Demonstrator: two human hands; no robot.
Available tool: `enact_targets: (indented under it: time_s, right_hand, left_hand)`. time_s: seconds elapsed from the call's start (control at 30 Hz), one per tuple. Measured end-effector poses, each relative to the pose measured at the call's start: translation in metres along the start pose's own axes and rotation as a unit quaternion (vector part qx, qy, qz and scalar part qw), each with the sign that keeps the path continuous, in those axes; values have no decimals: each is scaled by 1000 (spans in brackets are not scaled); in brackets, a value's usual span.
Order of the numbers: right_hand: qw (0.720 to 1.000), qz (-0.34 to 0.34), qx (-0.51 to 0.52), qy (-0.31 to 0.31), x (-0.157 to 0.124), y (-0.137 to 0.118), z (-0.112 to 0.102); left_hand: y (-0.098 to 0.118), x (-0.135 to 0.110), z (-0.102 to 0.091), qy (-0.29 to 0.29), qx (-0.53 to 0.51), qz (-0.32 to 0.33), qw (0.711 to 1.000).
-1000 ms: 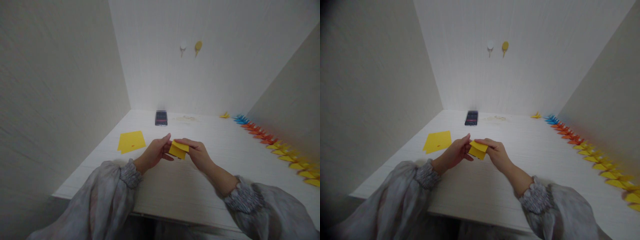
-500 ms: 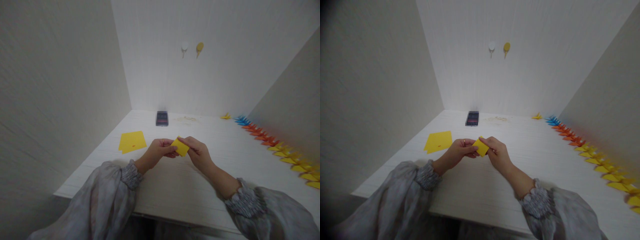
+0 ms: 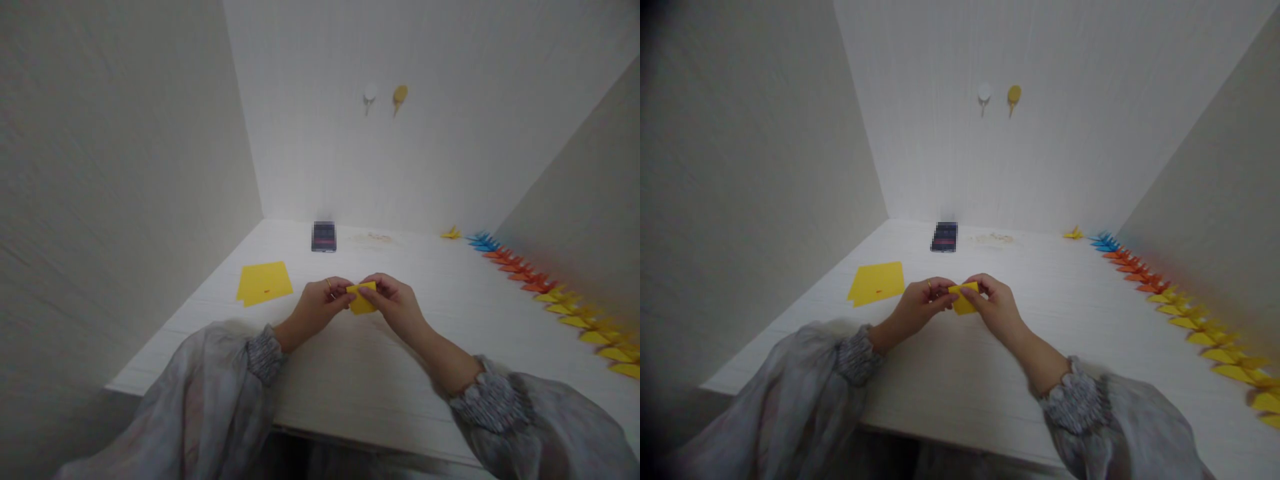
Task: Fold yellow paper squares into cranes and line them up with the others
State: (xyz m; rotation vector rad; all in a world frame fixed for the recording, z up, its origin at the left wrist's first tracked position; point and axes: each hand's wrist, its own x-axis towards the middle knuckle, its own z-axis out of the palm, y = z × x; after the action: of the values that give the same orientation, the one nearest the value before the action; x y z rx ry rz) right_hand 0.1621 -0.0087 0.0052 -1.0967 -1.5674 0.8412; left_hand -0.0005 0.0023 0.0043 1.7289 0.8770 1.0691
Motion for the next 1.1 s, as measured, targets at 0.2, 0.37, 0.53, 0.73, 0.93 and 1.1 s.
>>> enact_targets:
  time_s: [0.2,0.37,0.53,0.73,0.93,1.1]
  right_hand:
    - [999,23,38,7,-1,-1,1]
    - [999,23,43,7,-2,-2,2]
    - [998,18,52,-7,-4,-5,1]
    - [998,19,52,-12,-5,-8,1]
    - [997,21,73,-12,-5,-10,1]
    - [997,8,73,-13,-6,-11,1]
  left_hand:
    - [3,-2,-1,11,3,-20,1000]
    - [6,-3,-3,4,26,-21,999]
    - [7,-4,-2,5,17,-28,999]
    - [10,-4,-2,6,23,-34,999]
    - [10,-6,-3,9,21,-26,999]
    - [8,-5,-2,20,-18,-10,1000]
